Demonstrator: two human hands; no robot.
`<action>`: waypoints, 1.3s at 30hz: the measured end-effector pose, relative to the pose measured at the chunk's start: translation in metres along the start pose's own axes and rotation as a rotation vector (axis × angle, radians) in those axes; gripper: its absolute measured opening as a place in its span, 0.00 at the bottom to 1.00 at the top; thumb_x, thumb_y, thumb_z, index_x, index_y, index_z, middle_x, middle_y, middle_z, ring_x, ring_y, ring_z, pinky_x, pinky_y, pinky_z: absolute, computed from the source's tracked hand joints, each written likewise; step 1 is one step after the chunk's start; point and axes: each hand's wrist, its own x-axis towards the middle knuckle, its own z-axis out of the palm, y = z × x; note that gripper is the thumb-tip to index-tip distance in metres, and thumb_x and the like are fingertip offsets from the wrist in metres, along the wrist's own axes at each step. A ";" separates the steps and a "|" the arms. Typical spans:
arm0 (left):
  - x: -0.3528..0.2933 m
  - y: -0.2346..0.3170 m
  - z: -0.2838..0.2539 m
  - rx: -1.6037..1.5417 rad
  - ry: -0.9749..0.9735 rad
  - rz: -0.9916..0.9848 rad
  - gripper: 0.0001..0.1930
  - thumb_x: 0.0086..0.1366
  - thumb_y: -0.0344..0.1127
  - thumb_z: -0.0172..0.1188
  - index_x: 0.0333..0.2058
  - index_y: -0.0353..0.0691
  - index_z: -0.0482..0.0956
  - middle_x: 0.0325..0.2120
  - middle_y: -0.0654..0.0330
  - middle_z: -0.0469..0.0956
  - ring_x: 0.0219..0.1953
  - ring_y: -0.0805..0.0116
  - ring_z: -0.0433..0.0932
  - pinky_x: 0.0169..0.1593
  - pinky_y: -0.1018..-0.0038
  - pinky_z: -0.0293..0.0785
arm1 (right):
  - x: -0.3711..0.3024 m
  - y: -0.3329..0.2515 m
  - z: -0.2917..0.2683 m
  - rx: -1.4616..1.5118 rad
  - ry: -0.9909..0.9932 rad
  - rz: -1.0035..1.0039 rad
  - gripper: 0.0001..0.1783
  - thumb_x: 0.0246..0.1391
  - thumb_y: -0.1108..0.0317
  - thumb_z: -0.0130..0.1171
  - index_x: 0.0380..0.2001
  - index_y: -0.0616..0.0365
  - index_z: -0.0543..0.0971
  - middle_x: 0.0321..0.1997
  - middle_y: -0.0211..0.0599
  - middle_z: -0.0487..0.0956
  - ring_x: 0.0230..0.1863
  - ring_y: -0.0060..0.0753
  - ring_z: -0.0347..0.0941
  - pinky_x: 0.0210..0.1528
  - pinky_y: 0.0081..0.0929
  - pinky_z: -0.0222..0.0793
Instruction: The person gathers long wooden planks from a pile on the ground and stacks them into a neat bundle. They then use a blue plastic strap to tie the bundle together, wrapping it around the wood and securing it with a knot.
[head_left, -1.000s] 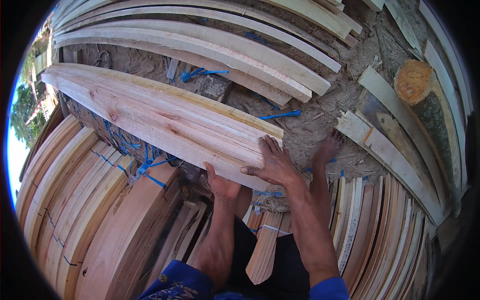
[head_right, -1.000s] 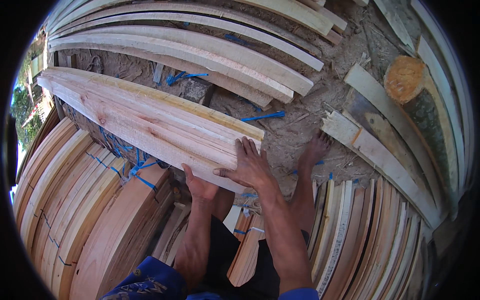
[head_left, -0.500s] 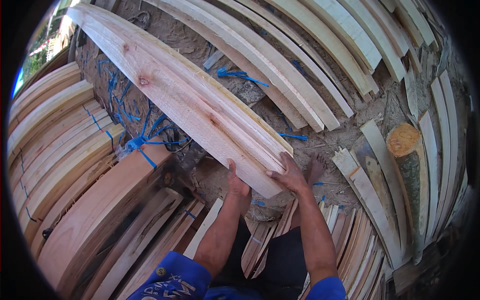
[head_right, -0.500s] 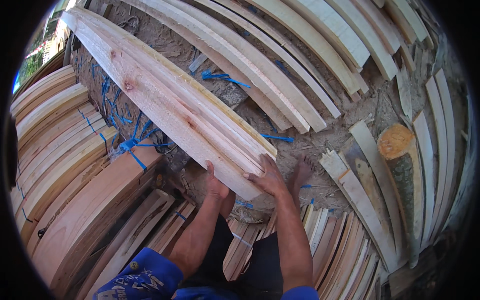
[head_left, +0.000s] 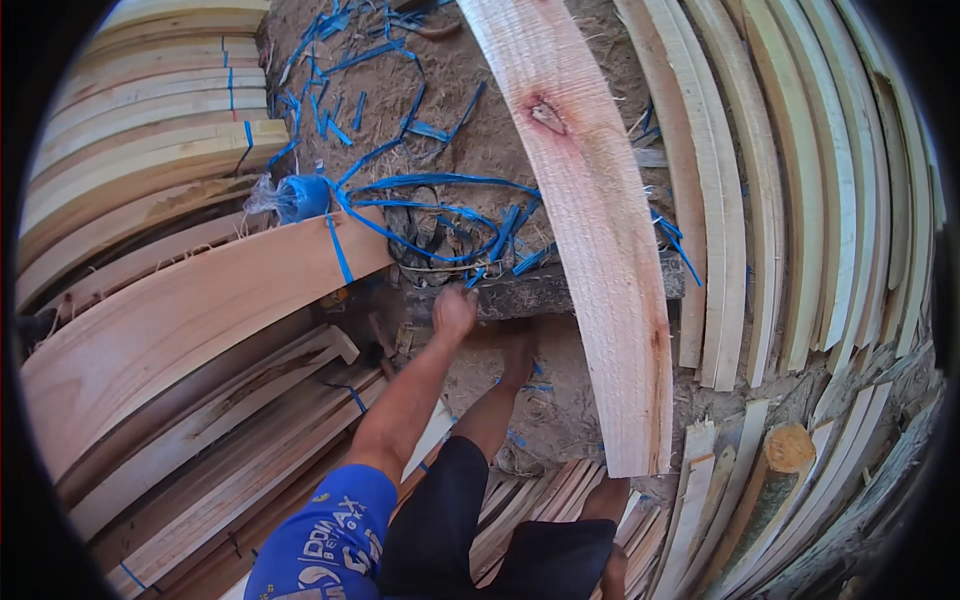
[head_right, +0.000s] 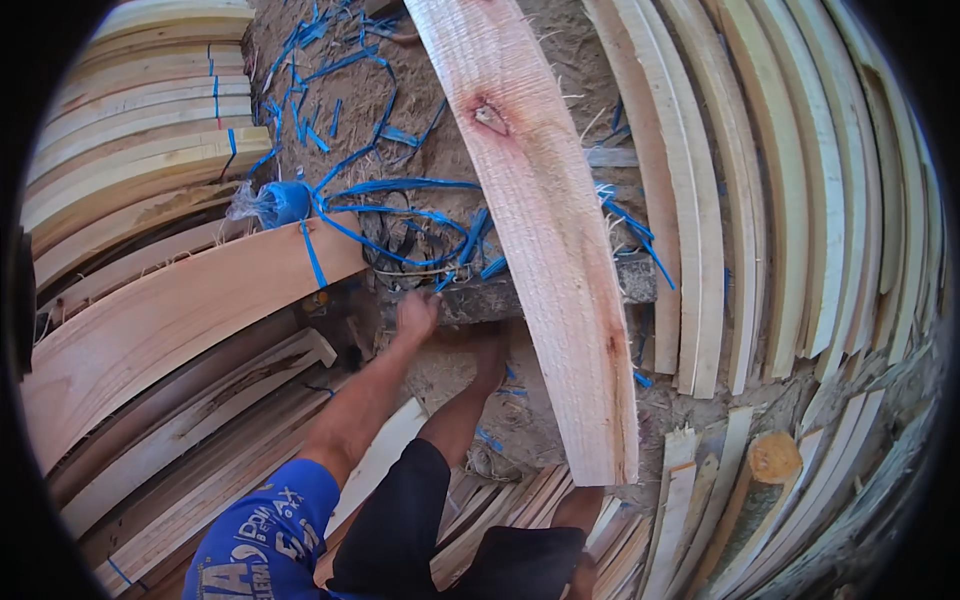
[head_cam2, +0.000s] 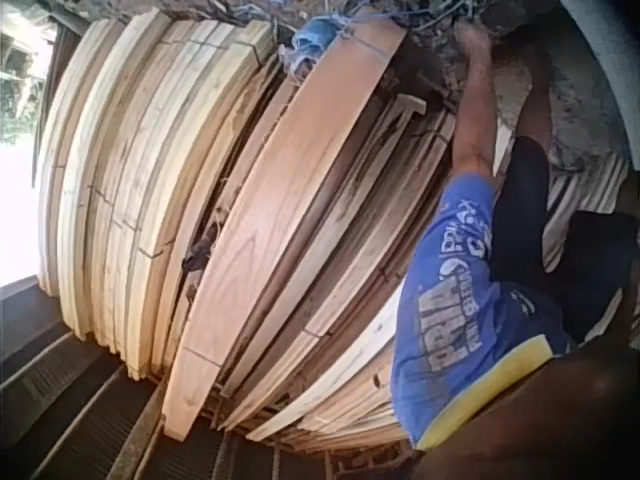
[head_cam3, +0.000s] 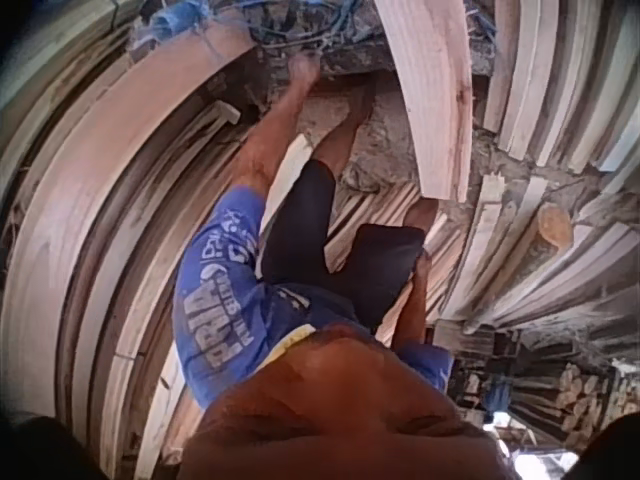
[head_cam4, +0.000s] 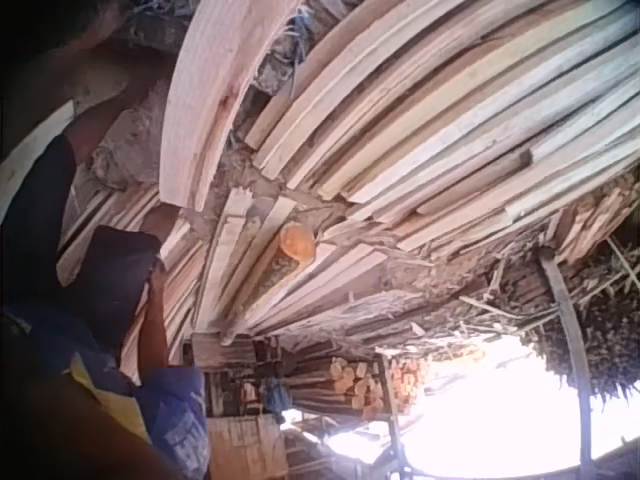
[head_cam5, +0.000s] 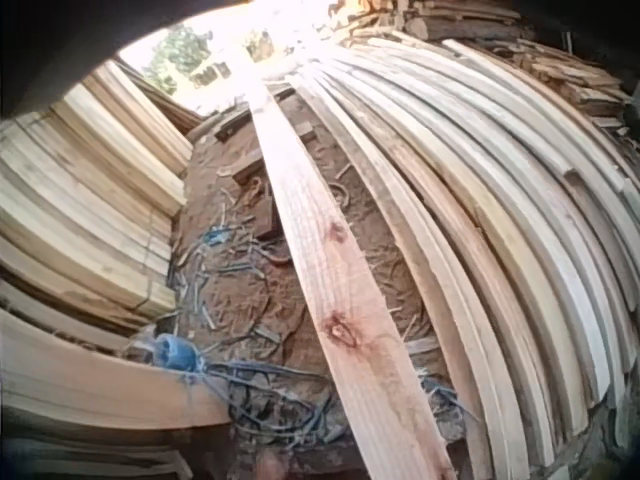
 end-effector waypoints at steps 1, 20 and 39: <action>0.022 0.003 -0.009 0.256 0.018 0.140 0.16 0.58 0.41 0.52 0.42 0.38 0.75 0.49 0.50 0.70 0.51 0.54 0.69 0.53 0.58 0.64 | -0.013 0.019 0.013 -0.093 0.013 0.079 0.16 0.55 0.57 0.52 0.38 0.57 0.75 0.30 0.31 0.75 0.27 0.26 0.71 0.27 0.23 0.66; 0.043 -0.061 -0.074 0.613 -0.274 0.633 0.16 0.54 0.39 0.53 0.39 0.39 0.78 0.52 0.51 0.66 0.59 0.54 0.58 0.58 0.54 0.56 | -0.216 -0.240 0.263 0.124 -0.680 -0.510 0.20 0.57 0.64 0.53 0.49 0.64 0.69 0.40 0.41 0.77 0.41 0.26 0.74 0.43 0.20 0.69; 0.049 -0.050 -0.048 0.903 -0.432 0.589 0.18 0.52 0.42 0.54 0.40 0.40 0.78 0.54 0.50 0.63 0.57 0.52 0.60 0.54 0.57 0.63 | -0.109 -0.202 0.262 0.584 -0.504 -0.238 0.17 0.57 0.58 0.53 0.41 0.60 0.74 0.30 0.37 0.77 0.27 0.23 0.74 0.30 0.19 0.71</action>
